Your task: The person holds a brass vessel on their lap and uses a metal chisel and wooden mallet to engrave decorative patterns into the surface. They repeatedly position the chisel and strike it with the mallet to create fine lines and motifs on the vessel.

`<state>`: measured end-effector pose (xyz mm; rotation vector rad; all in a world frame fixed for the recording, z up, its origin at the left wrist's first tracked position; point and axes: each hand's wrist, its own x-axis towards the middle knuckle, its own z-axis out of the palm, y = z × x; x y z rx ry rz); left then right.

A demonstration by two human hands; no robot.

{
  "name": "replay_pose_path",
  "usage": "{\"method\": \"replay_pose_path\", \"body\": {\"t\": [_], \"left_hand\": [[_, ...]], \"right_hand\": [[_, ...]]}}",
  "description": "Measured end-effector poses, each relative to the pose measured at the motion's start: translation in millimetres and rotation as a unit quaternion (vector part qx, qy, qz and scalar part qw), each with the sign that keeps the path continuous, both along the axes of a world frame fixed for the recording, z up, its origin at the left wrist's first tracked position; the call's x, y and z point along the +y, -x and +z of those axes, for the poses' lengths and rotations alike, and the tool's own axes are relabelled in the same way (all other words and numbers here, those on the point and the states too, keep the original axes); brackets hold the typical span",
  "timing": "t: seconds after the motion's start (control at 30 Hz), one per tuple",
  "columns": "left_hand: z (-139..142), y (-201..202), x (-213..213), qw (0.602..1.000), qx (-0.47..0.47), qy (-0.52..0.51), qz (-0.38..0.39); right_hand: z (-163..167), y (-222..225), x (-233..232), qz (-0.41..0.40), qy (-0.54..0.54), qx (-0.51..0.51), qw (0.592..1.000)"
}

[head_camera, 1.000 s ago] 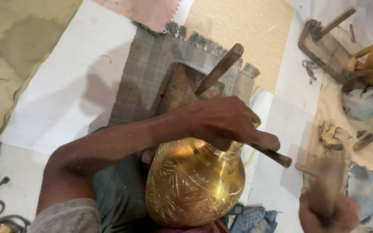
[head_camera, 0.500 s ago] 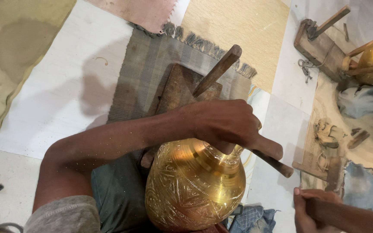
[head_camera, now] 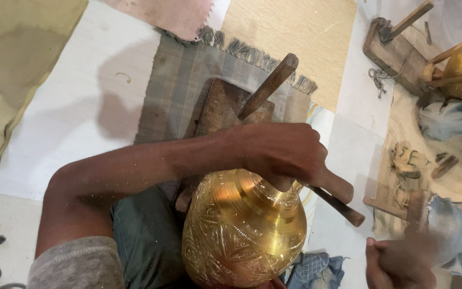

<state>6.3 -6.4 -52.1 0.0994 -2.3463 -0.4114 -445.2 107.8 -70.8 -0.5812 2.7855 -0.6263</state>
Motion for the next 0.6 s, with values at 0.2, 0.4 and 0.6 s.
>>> {"method": "replay_pose_path", "body": {"t": [0.2,0.4,0.6], "left_hand": [[1.4,3.6,-4.0,1.0,-0.014,0.002,-0.026],[3.6,3.6,-6.7,0.999,-0.007,-0.001,-0.048],[11.8,2.2,-7.4,0.998,0.001,0.007,-0.057]], "right_hand": [[32.7,-51.0,45.9,0.443,-0.004,0.208,0.872],[36.0,-52.1,43.1,0.546,0.117,0.217,0.801],[23.8,-36.7,54.1,0.452,0.153,0.1,0.873]]}}
